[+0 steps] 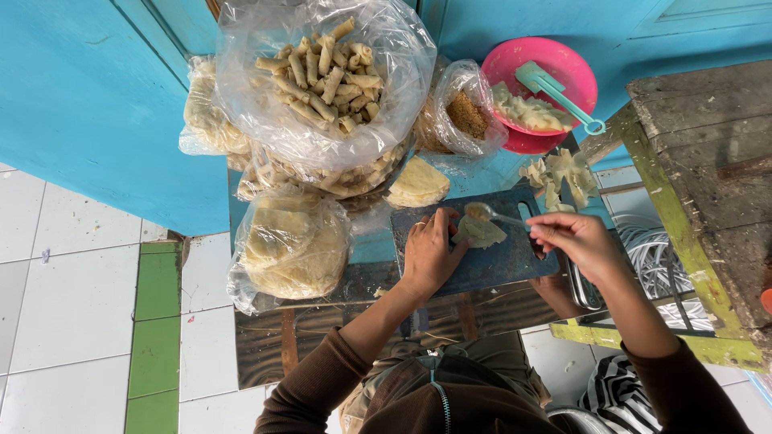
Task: The person cuts a sheet of dough into smaller pieces with a knife on a cutting board, then folds and presses each piece by hand and places the folded pieces aside, with finished rolled dough pieces accumulating in a large plastic bag on the table.
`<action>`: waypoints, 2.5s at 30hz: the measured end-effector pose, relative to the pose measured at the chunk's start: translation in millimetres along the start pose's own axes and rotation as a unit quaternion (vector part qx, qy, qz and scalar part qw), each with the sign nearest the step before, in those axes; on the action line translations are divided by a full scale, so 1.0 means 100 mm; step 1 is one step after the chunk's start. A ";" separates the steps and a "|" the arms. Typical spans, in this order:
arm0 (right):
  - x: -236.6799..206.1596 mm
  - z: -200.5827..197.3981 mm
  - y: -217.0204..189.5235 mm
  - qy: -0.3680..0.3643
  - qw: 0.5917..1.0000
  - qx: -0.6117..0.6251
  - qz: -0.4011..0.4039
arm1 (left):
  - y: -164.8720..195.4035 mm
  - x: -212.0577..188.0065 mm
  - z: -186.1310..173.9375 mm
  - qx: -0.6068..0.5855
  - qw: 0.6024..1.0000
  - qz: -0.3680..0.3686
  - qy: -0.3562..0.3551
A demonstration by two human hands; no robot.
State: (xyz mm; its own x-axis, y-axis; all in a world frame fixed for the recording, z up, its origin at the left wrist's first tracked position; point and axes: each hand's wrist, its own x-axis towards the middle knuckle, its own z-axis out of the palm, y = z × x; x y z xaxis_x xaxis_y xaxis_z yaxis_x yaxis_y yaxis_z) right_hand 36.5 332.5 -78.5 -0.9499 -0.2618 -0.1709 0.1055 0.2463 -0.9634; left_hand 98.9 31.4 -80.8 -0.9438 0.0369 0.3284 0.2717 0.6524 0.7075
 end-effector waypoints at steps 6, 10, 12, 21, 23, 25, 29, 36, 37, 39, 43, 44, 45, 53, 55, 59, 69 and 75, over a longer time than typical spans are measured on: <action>-0.15 0.08 0.11 0.023 0.992 -0.098 -0.070 | 0.03 0.02 0.01 0.010 1.000 -0.011 0.004; -0.24 0.20 0.03 0.077 0.979 -0.135 -0.130 | 0.02 0.02 0.02 0.016 1.000 -0.012 -0.001; -0.30 0.27 -0.05 0.097 0.968 -0.176 -0.150 | 0.01 0.02 0.03 0.019 1.000 -0.009 0.000; -0.53 0.43 -0.33 0.159 0.849 -0.341 -0.371 | 0.01 0.01 0.04 0.022 1.000 -0.010 0.000; -0.54 0.43 -0.36 0.167 0.821 -0.363 -0.407 | 0.01 0.00 0.03 0.015 1.000 -0.010 -0.002; -0.52 0.41 -0.39 0.162 0.797 -0.376 -0.444 | 0.00 0.00 0.03 0.012 1.000 0.000 0.013; -0.30 0.31 -0.53 0.182 0.749 -0.405 -0.492 | 0.00 0.00 0.05 0.019 0.999 -0.004 0.034; 0.79 0.32 -1.01 0.252 0.762 -0.386 -0.456 | 0.00 -0.03 0.03 -0.003 0.999 0.020 0.042; 0.93 0.38 -1.07 0.242 0.755 -0.400 -0.460 | 0.00 -0.02 0.03 -0.007 0.999 0.018 0.041; 1.06 0.51 -1.11 0.193 0.737 -0.438 -0.477 | 0.02 -0.02 0.01 -0.021 0.999 0.015 0.042; 0.66 0.69 -0.91 0.159 0.816 -0.436 -0.345 | 0.04 0.02 -0.04 -0.057 0.998 0.008 0.028; 0.49 0.70 -0.83 0.137 0.829 -0.444 -0.312 | 0.05 0.02 -0.06 -0.068 0.998 0.001 0.018; 0.32 0.71 -0.75 0.116 0.841 -0.451 -0.277 | 0.06 0.01 -0.07 -0.074 0.997 0.000 0.017; -0.10 0.89 -0.47 0.057 0.882 -0.434 -0.172 | 0.05 0.02 -0.12 -0.080 0.997 -0.002 -0.012; -0.10 0.91 -0.45 0.063 0.917 -0.382 -0.099 | 0.03 0.03 -0.14 -0.066 0.997 -0.001 -0.036; -0.09 0.97 -0.38 0.072 0.944 -0.218 -0.235 | 0.02 0.04 -0.18 -0.054 0.997 0.002 -0.062; -0.27 1.06 -0.41 0.010 0.931 -0.254 -0.263 | 0.03 0.01 -0.12 0.011 0.997 0.078 -0.002; -0.19 1.04 -0.35 0.009 0.918 -0.282 -0.278 | -0.01 0.05 0.03 0.012 0.998 0.064 0.027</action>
State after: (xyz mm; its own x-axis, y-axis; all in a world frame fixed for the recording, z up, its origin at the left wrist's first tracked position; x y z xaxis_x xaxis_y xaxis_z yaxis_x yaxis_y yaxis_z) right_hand 81.2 232.1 -63.0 -0.8155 -0.4797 0.3237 -0.5621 0.5237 -0.6402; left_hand 93.7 33.4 -81.7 -0.8900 0.0801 0.4488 0.3837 0.6632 0.6426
